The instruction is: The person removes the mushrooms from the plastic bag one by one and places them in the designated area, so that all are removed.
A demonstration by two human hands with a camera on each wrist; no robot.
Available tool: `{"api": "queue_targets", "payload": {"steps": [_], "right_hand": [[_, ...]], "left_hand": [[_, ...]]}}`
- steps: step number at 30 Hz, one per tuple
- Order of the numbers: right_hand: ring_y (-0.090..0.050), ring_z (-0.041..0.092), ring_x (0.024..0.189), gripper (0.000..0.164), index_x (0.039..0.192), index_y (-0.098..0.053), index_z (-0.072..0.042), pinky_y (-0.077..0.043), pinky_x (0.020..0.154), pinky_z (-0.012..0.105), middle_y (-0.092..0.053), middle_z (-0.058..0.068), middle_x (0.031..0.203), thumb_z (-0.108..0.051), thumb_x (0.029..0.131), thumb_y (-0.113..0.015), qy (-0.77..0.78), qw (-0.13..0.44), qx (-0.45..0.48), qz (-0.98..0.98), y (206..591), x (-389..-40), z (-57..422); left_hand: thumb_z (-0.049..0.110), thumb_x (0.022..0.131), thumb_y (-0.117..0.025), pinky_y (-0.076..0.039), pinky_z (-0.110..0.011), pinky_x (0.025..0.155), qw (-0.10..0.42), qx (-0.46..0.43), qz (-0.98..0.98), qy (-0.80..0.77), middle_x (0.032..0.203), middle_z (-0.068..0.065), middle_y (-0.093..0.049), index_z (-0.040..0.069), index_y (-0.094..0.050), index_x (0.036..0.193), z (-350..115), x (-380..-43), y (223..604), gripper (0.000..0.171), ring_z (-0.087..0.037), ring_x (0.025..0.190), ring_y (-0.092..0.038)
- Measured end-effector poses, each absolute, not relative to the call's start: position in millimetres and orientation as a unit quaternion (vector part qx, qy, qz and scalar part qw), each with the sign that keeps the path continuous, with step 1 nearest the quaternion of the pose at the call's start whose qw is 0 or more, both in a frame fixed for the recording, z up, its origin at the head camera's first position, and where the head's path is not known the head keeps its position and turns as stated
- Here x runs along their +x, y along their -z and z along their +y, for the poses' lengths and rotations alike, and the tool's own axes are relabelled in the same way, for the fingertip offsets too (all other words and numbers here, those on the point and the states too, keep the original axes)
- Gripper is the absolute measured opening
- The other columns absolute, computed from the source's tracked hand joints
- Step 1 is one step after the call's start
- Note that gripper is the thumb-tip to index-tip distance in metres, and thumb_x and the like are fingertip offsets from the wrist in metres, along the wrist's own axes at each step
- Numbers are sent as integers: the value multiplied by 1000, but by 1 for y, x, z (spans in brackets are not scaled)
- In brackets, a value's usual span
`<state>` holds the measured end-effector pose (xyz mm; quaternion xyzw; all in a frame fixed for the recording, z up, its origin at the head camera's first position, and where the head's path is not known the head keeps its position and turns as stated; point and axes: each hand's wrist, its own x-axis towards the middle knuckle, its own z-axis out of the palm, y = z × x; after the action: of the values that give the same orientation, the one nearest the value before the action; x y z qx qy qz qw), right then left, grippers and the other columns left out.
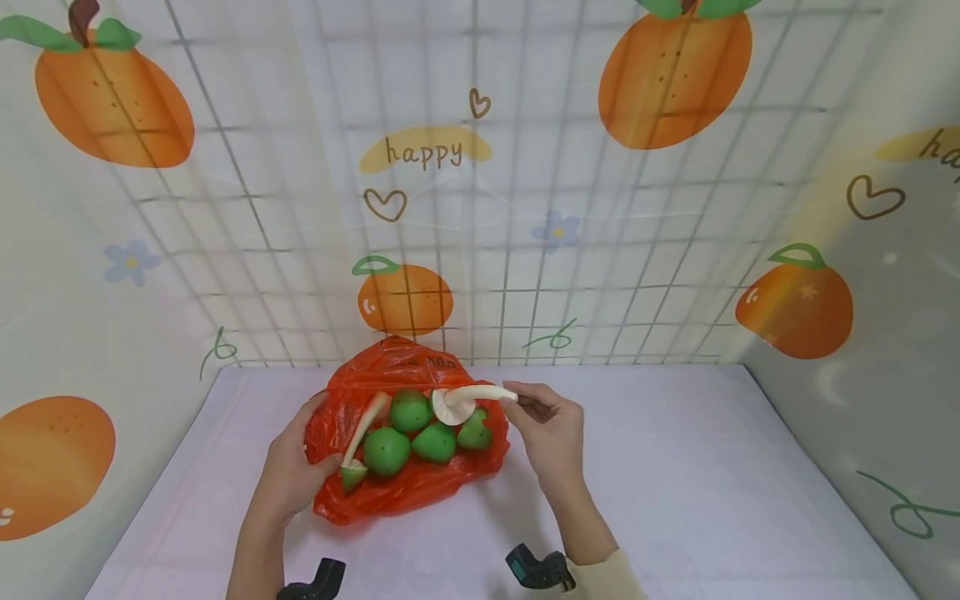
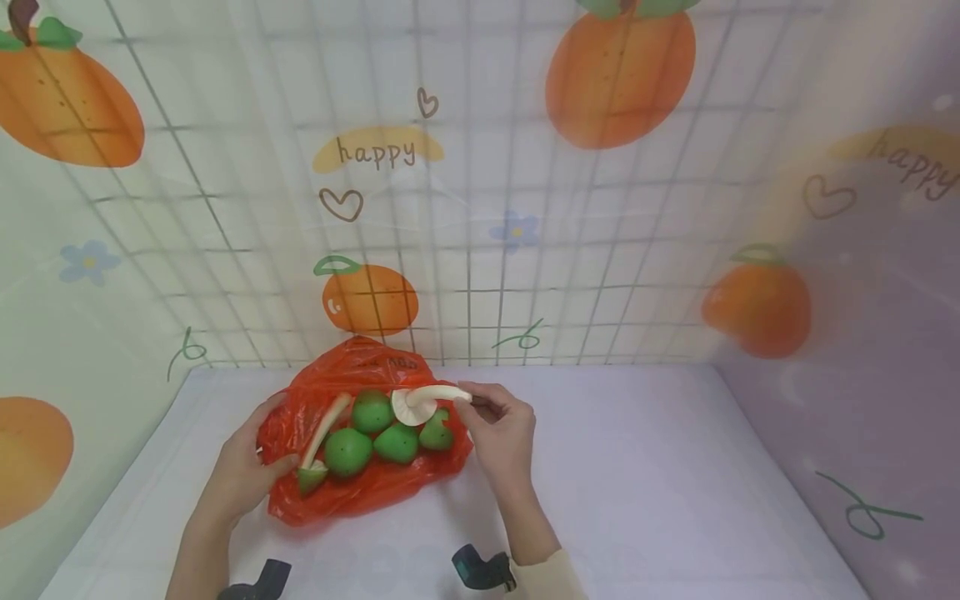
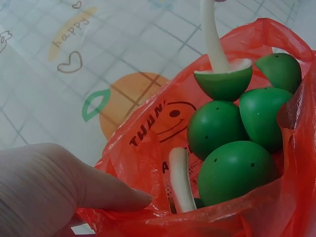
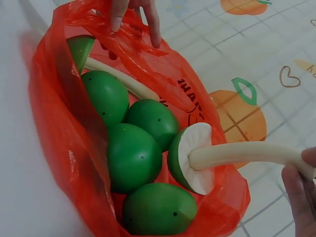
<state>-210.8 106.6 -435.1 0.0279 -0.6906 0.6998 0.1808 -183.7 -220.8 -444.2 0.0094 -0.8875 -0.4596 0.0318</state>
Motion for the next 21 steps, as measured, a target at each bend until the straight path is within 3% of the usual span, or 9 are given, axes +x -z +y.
{"api": "queue_targets", "payload": {"steps": [21], "right_hand": [[-73,25,93,20,111,-79,4,-63,87,32,-76,20,105,1,91,-79,-712,148,61,-684,429,-209,115]], "left_hand": [[-5,90,-73,-47,-62,106,21,17,-887,462,163,-17,-40,16,-30,165,-216,-183,441,89,-44,147,-38]]}}
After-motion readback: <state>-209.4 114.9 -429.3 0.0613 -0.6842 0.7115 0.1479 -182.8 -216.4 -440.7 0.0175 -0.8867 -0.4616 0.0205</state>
